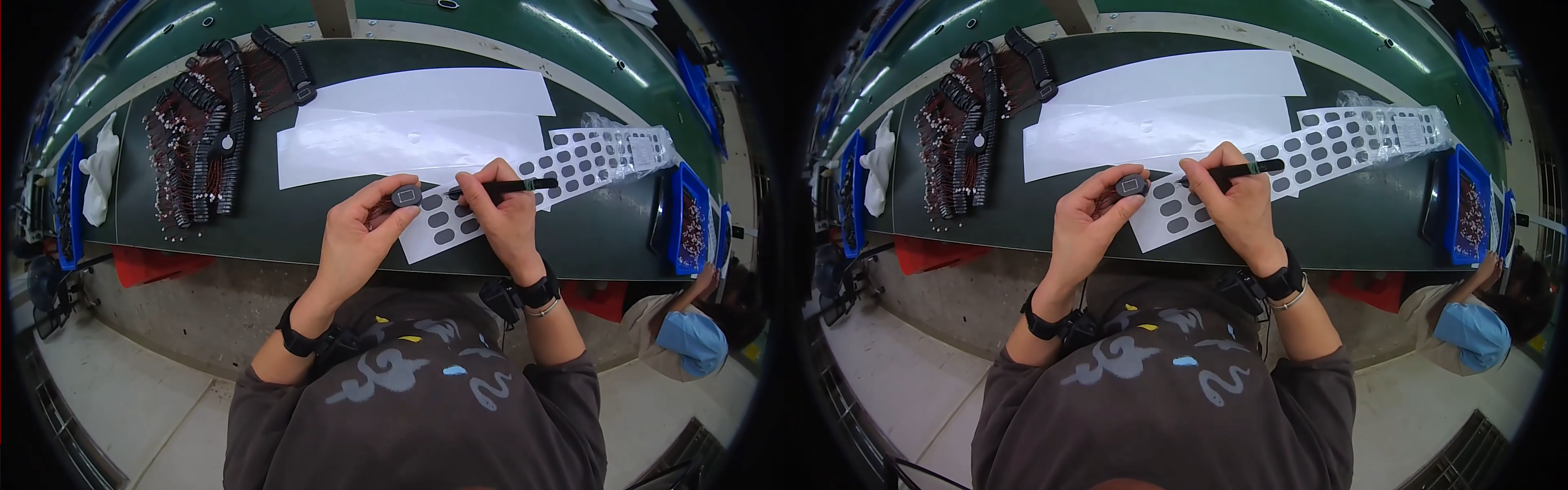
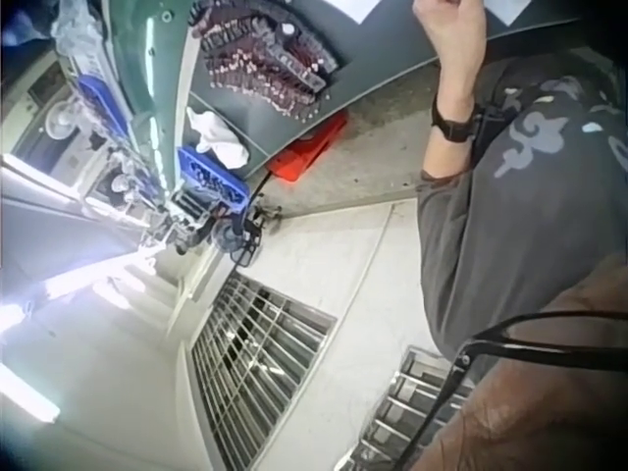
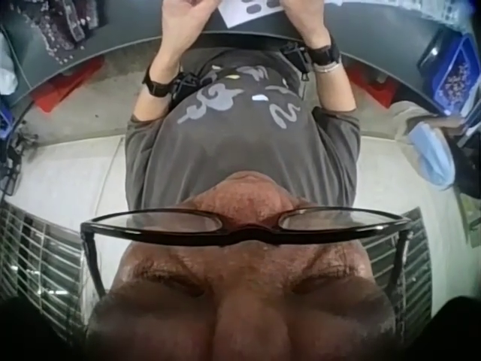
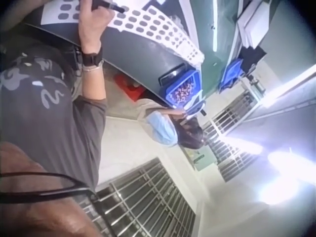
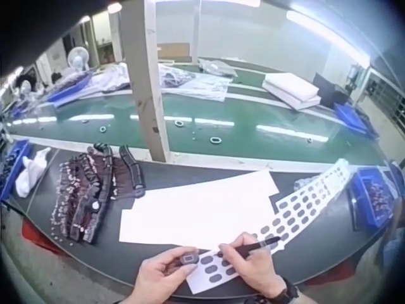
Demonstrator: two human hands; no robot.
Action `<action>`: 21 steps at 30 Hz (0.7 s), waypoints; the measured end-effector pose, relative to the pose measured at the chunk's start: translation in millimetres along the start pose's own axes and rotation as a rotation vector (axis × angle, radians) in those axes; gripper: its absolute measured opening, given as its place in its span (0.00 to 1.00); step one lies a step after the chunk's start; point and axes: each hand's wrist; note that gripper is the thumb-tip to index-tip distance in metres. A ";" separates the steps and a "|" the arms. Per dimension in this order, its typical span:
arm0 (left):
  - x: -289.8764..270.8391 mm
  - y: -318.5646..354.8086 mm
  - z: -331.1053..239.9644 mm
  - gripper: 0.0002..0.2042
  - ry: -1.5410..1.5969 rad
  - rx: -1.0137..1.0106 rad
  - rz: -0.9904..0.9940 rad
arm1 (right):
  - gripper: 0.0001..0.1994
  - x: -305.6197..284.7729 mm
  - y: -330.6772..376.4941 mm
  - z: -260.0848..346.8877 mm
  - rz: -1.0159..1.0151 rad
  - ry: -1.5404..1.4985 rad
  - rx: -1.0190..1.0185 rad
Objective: The person picks up a speaker and uses tweezers to peel a white adhesive ring from a backing sheet. They apply the ring to the speaker, press it down, and then set the speaker aside on the table.
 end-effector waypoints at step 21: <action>-0.1 1.1 -2.8 0.16 0.011 -0.021 0.016 | 0.07 -1.0 3.0 -2.1 -0.011 -0.011 -0.029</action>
Point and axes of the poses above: each hand's wrist, its own y-axis away from the middle knuckle, its own x-axis out of the palm, z = x × y, and after that the axes turned 10 degrees about -x, right-handed
